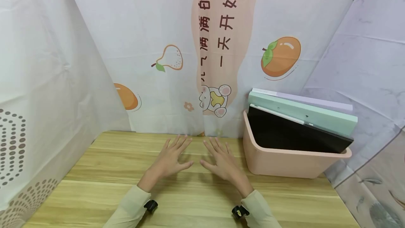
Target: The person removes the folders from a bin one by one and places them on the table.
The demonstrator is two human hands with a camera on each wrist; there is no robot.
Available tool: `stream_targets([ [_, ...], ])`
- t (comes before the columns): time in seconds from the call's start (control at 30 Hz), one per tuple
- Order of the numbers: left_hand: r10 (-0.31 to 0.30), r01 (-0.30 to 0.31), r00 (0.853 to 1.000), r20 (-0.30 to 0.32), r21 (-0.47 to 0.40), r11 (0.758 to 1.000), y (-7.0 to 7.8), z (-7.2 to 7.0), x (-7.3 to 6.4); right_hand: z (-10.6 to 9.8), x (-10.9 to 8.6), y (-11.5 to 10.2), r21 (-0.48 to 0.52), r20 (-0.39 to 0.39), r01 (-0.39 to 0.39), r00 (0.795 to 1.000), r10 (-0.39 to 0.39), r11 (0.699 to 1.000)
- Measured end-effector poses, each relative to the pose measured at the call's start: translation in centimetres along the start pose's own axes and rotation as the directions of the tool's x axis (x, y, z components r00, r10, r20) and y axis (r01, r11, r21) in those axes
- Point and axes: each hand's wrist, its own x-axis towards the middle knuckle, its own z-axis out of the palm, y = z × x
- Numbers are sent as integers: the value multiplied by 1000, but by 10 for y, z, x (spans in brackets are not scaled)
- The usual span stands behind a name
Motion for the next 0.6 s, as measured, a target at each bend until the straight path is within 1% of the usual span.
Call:
stream_targets([
  [0.17,-7,7,1000,-15,7,1000,1,-1,0,-4,-1,-4,15,-45,27,999,-26,1000],
  [0.27,-19,19,1000,-11,20,1000,2,-3,1,-9,0,-6,32,-66,42,997,-40,999],
  [0.4,-11,12,999,-34,12,1000,6,-7,5,-18,2,-9,33,-97,66,993,-62,997],
  [0.5,22,-21,997,-68,11,1000,11,-10,8,-26,3,-10,-6,-129,86,988,-86,996],
  [0.6,66,-61,994,-89,55,997,16,-13,11,-33,3,-10,-52,-165,104,980,-111,993],
])
